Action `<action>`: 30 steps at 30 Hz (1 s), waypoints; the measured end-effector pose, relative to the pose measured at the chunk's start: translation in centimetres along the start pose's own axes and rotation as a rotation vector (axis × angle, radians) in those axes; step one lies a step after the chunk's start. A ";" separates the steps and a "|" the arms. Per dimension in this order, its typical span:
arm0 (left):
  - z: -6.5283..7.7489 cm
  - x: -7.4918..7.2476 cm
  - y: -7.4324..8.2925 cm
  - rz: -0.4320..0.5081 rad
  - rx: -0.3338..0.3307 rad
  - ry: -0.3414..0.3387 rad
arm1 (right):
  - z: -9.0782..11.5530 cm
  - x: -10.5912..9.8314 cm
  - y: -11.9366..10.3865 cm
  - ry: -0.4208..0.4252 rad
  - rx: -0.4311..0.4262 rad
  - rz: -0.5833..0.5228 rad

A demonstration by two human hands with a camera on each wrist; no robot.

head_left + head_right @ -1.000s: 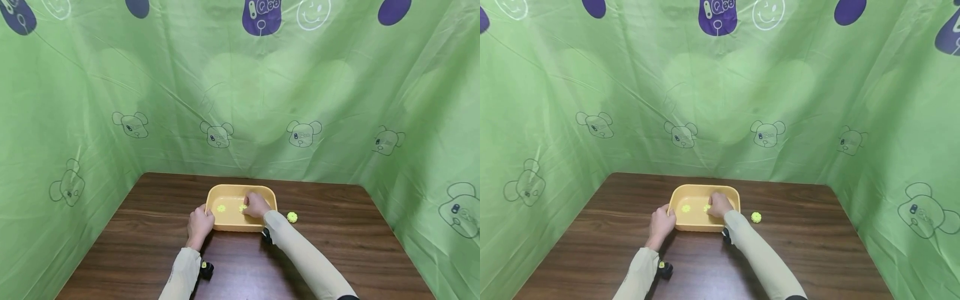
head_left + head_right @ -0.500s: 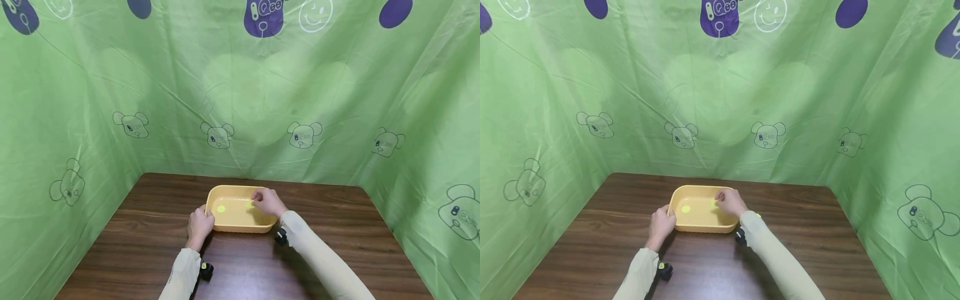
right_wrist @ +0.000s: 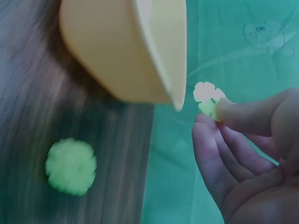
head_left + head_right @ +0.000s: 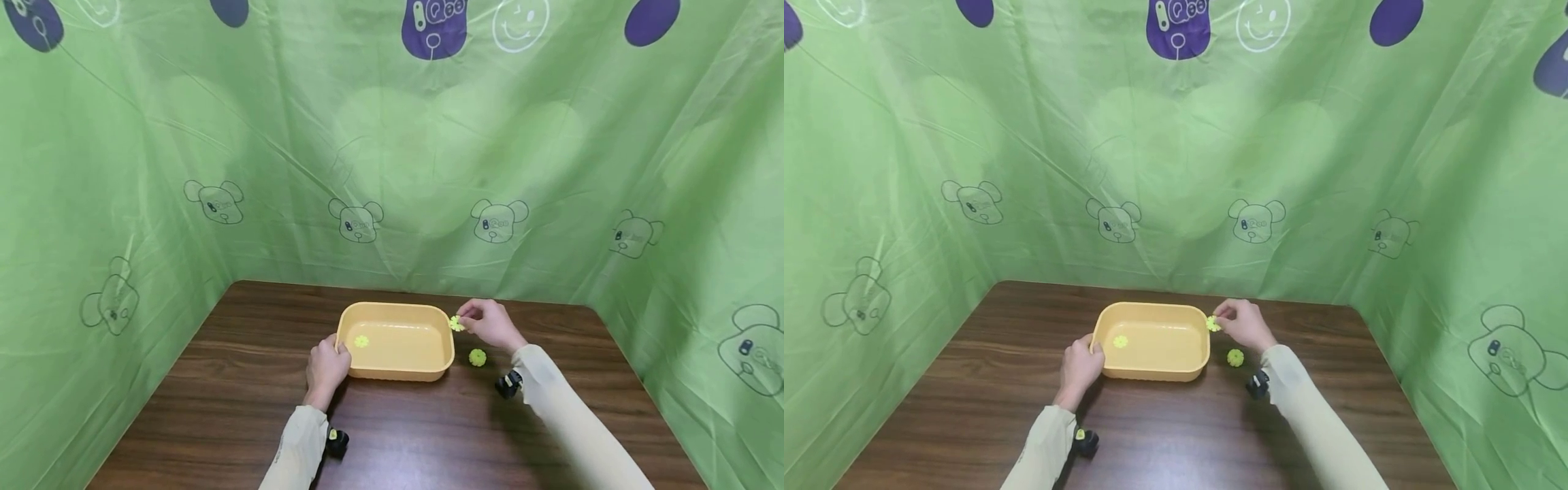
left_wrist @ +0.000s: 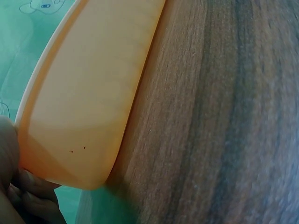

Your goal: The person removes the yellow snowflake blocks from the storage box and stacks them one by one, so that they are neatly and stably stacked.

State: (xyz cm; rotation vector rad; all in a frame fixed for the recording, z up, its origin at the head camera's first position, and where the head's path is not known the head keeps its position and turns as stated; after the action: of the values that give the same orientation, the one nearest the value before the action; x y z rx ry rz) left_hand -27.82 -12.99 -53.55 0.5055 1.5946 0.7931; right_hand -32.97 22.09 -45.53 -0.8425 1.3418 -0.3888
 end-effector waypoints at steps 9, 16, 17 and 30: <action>0.3 0.0 0.0 0.016 -0.012 -0.003 | 2.0 -0.4 3.9 -0.086 0.098 -0.023; 0.3 -0.1 0.2 0.004 -0.011 -0.013 | 2.8 0.1 5.4 -0.104 0.123 -0.012; 0.3 -0.1 0.2 0.001 -0.013 -0.011 | 2.7 0.2 5.6 -0.103 0.130 -0.010; 0.3 0.0 0.0 0.005 -0.019 -0.016 | 2.7 1.0 6.5 -0.060 0.104 0.146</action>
State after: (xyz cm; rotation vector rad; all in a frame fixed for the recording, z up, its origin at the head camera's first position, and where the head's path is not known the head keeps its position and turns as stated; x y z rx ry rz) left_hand -27.55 -12.89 -53.54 0.5012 1.5705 0.8053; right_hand -31.55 26.50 -50.88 -0.6607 1.3070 -0.3133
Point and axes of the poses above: each hand's wrist, its own z-axis away from the middle knuckle, its own x-axis out of the palm, y = z × x, the point moved 3 cm from there along -z, towards the middle knuckle, and after that the axes turned 6 degrees about -y, right-handed, at the moved point
